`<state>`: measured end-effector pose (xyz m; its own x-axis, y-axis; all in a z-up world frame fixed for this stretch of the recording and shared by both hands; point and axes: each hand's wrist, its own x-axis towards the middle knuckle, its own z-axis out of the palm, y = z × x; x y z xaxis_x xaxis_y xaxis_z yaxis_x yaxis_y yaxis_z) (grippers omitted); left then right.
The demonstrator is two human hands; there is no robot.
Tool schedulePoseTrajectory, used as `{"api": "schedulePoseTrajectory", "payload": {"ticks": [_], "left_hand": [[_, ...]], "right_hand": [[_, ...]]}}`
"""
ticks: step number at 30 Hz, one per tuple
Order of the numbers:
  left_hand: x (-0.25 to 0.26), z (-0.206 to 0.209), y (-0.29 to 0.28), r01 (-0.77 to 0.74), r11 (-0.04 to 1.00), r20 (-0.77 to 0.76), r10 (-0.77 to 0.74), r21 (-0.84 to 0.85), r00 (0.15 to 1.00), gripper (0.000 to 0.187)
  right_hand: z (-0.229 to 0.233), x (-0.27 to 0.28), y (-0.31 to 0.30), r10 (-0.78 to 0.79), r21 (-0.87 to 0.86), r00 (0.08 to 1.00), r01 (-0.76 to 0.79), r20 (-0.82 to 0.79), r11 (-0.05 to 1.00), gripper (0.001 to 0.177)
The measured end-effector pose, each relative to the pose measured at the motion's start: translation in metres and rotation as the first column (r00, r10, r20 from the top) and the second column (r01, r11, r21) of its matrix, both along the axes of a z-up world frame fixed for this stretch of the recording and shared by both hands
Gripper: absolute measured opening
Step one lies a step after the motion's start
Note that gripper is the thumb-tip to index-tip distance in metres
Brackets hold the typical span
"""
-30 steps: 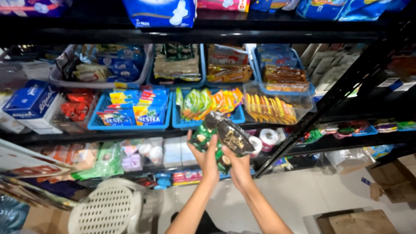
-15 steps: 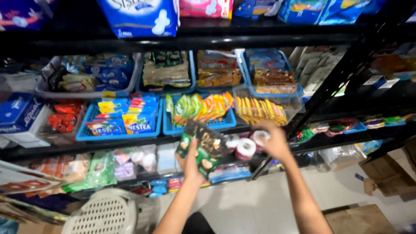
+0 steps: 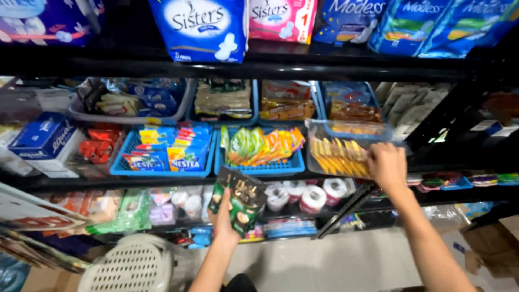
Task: The person organizes and stocks various products on retail shelves.
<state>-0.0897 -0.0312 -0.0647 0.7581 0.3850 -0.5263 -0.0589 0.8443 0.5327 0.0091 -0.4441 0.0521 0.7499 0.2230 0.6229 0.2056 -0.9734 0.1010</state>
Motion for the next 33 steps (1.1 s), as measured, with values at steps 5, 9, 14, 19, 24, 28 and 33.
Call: {"api": "schedulePoseTrajectory", "payload": {"ticks": [5, 9, 14, 19, 24, 28, 33], "left_hand": [[-0.008, -0.013, 0.012, 0.235, 0.970, 0.108, -0.228, -0.058, 0.968, 0.052], [-0.006, -0.054, 0.016, 0.367, 0.912, 0.130, -0.348, -0.184, 0.929, 0.050], [-0.013, -0.043, 0.019, 0.299, 0.794, 0.273, -0.175, -0.529, 0.946, 0.051], [-0.026, -0.021, 0.051, 0.199, 0.656, 0.401, 0.172, -0.728, 0.900, 0.040], [-0.034, 0.006, 0.086, 0.138, 0.726, 0.464, 0.271, -0.674, 0.843, 0.042], [-0.029, -0.027, 0.125, 0.123, 0.862, 0.625, 0.250, -0.491, 0.740, 0.053], [-0.029, -0.021, 0.170, 0.053, 0.927, 0.693, 0.239, -0.372, 0.680, 0.063]], "right_hand": [[0.067, -0.060, 0.027, 0.057, -0.048, 0.998, -0.056, 0.007, 0.997, 0.012], [0.090, -0.075, 0.068, 0.090, 0.001, 0.995, -0.090, -0.044, 0.996, 0.022], [0.079, -0.058, 0.146, 0.383, 0.081, 0.924, -0.383, 0.013, 0.920, 0.023], [0.071, -0.052, 0.237, 0.563, 0.181, 0.823, -0.567, 0.077, 0.804, 0.015], [0.072, -0.048, 0.305, 0.623, 0.245, 0.769, -0.637, 0.139, 0.731, 0.016], [0.084, -0.034, 0.346, 0.721, 0.319, 0.691, -0.697, 0.058, 0.642, 0.024], [0.105, -0.004, 0.400, 0.851, 0.379, 0.519, -0.775, -0.076, 0.506, 0.032]]}}
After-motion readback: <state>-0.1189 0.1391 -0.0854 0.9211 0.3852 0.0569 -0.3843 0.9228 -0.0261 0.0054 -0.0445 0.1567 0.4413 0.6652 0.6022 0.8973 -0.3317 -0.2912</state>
